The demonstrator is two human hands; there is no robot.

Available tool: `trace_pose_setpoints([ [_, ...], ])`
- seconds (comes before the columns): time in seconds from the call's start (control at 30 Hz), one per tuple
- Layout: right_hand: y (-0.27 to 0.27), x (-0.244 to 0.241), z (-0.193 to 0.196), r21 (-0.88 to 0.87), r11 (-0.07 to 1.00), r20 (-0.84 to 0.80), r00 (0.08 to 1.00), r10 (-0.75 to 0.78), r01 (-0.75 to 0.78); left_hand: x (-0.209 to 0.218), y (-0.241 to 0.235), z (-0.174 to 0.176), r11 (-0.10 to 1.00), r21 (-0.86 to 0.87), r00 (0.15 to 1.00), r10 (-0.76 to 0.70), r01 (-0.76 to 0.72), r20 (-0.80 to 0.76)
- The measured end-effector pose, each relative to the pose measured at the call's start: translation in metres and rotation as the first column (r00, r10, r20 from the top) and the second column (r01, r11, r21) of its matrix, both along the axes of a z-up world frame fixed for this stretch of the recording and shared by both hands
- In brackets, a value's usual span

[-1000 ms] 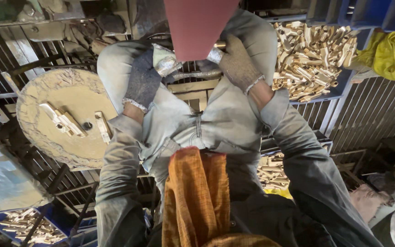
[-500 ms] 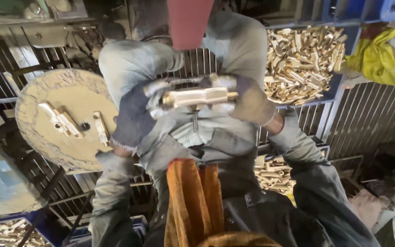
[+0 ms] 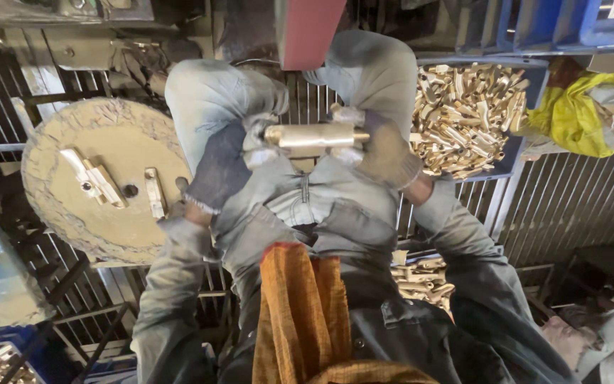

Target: The person holds small metal parts and presses them against a moving sanding belt or polishing wheel to smooth the surfaces. They handle the parts one at a time, rotating them to reach different sides.

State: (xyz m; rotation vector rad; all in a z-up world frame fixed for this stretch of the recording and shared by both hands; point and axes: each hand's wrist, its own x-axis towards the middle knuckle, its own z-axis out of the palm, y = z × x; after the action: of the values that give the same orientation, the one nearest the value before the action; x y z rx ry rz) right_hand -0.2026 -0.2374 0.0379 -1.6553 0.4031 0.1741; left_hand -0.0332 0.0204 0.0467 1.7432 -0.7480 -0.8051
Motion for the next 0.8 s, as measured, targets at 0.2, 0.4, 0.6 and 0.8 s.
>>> trace_pose_setpoints([
  [0.2,-0.016,0.02,-0.013,-0.258,0.966,0.064,0.998,0.003,0.014,0.018,-0.026,-0.044,1.0,0.029,0.959,0.002,0.006,-0.283],
  [0.4,-0.032,0.046,-0.02,-0.128,0.981,-0.009,0.989,-0.145,0.143,0.036,-0.052,-0.059,1.0,0.002,0.948,0.01,-0.009,-0.317],
  [0.6,-0.026,0.062,-0.017,-0.263,0.959,0.011,0.995,-0.103,0.102,0.037,-0.059,-0.074,0.991,0.02,0.893,0.126,-0.13,-0.433],
  [0.8,-0.017,0.07,-0.02,-0.032,0.972,-0.14,0.961,-0.237,0.235,0.032,-0.054,-0.079,0.973,-0.02,0.778,0.172,-0.231,-0.605],
])
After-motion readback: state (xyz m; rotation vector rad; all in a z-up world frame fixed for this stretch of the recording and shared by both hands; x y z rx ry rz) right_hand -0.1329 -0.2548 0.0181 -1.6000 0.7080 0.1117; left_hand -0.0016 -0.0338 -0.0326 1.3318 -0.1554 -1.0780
